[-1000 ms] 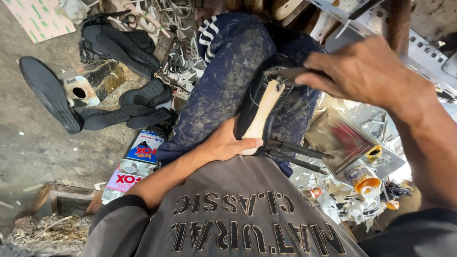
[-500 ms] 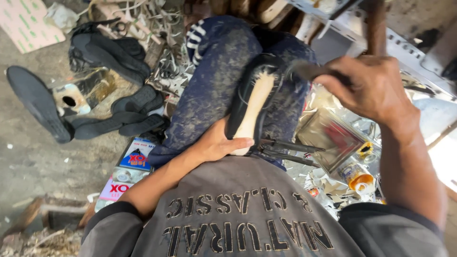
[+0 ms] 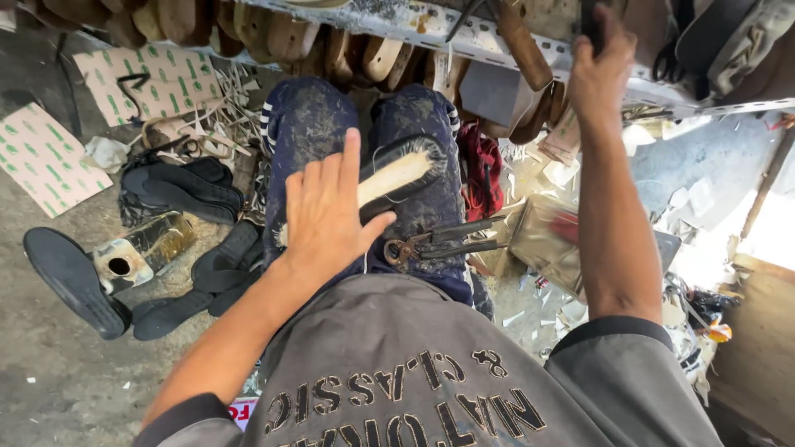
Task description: The person uses a hammer and a chisel-like tool to shape the sole of a shoe held on their lap. They then use a knife to trim the edges of the sole and a small stick to apply a substance to the shoe's upper part.
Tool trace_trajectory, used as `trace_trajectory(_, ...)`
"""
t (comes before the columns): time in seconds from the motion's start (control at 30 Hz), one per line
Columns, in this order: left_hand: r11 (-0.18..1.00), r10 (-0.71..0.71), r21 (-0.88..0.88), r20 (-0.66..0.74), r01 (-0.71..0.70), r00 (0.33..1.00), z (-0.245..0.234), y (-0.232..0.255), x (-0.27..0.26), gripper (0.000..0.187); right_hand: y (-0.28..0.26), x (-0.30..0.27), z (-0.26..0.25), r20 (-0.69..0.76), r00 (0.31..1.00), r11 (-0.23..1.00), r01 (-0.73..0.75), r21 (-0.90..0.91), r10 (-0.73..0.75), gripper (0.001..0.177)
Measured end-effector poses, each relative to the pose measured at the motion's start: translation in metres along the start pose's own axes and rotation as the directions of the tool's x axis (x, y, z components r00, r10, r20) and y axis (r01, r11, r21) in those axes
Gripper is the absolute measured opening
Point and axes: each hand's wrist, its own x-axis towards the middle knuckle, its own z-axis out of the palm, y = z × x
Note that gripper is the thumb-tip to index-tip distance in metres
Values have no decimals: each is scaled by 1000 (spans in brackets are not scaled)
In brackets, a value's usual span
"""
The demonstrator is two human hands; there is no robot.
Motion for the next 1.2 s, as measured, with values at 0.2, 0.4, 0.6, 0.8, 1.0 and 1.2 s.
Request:
trace_trajectory(0.2, 997, 75, -7, -210, -78, 975, 0, 4, 7, 86, -26, -7, 54, -69, 869, 822, 435, -367, -490, 49)
trace_trajectory(0.4, 997, 23, 82, -232, -4, 972, 13, 12, 12, 85, -44, -11, 89, -33, 952, 909, 280, -310, -305, 56)
trace_trajectory(0.6, 984, 9, 172, -261, 38, 965, 14, 11, 12, 88, -129, -99, 5, 119, 900, 901, 399, 169, -420, 33)
trace_trajectory(0.8, 993, 91, 103, -390, -55, 916, 37, 7, 12, 91, -186, -168, -69, 75, 925, 858, 313, 408, -373, 38)
trace_trajectory(1.0, 993, 85, 105, -384, -48, 920, 35, 9, 10, 90, -152, -159, -27, 320, 790, 840, 541, 34, -522, 31)
trace_trajectory(1.2, 995, 60, 100, -405, -21, 912, 38, 5, 16, 89, -126, -182, -35, 171, 853, 868, 468, 167, -493, 18)
